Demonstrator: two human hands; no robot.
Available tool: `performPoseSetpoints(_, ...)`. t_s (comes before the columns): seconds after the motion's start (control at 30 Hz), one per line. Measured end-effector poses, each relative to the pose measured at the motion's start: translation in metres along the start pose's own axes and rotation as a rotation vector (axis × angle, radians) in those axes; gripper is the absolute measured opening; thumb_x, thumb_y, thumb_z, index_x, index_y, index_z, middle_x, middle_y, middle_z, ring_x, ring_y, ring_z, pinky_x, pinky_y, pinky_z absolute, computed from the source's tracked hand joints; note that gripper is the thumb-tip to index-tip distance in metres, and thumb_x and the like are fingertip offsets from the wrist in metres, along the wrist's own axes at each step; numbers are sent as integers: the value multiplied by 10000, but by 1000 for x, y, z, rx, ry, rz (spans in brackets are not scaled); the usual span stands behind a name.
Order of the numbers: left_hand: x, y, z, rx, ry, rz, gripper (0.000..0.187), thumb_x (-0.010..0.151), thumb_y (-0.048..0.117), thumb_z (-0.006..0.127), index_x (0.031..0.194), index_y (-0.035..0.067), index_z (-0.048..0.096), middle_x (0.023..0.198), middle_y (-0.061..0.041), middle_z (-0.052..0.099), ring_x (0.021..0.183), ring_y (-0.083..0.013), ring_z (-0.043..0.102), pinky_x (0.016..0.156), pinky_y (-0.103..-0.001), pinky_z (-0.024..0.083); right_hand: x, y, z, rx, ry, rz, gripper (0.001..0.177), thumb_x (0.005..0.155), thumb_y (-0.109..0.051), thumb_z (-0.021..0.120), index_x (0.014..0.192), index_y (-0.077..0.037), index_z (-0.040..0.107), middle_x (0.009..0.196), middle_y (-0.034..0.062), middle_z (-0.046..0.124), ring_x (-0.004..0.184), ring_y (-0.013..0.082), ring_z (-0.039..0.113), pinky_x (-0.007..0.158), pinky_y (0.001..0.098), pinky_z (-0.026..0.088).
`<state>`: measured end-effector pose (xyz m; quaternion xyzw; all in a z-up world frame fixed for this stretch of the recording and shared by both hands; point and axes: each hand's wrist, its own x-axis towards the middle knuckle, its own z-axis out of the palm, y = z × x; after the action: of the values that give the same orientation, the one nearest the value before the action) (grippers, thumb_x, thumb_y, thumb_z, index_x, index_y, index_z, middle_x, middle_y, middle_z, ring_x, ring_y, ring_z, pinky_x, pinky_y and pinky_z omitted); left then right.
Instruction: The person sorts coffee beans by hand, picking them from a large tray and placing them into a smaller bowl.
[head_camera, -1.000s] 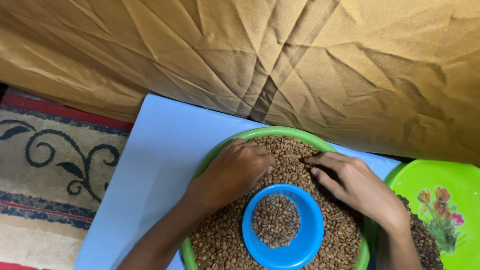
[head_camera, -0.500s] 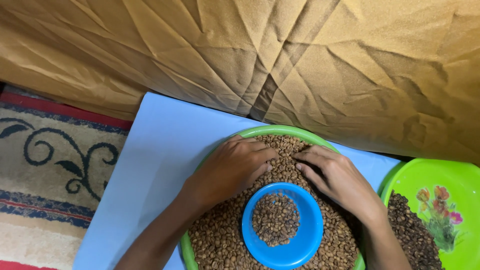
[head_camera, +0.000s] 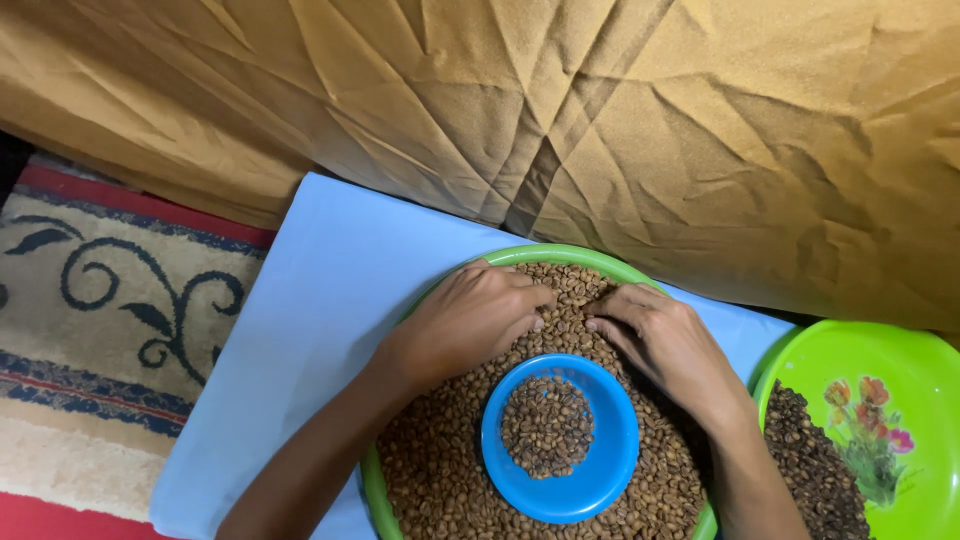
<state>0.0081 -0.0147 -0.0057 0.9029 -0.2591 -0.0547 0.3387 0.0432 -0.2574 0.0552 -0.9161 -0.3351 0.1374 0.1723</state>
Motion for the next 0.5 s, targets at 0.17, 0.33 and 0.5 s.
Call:
performPoseSetpoints(0.17, -1, 10, -15, -44, 30, 12, 199, 985, 123, 613, 1134, 63, 731, 822, -147, 734, 824, -351, 721, 799, -482, 541, -10, 2, -9, 7, 87, -65, 155, 966, -217, 672, 1008, -105, 771, 902, 86, 735, 888, 294, 719, 767, 403, 585)
performPoseSetpoints(0.33, -3, 13, -22, -39, 40, 10, 174, 960, 143, 645, 1077, 51, 736, 821, -157, 743, 826, -375, 728, 776, -505, 549, -25, -6, -24, 24, 110, -68, 163, 960, -227, 684, 1011, -109, 785, 905, 81, 747, 860, 285, 707, 767, 400, 573)
performPoseSetpoints(0.5, -4, 28, -35, -79, 25, -25, 141, 940, 100, 658, 1029, 20, 731, 814, -153, 745, 783, -368, 718, 746, -489, 548, -37, -21, -33, 71, 20, -112, 167, 951, -262, 694, 961, -122, 785, 897, 72, 752, 878, 269, 712, 788, 396, 589)
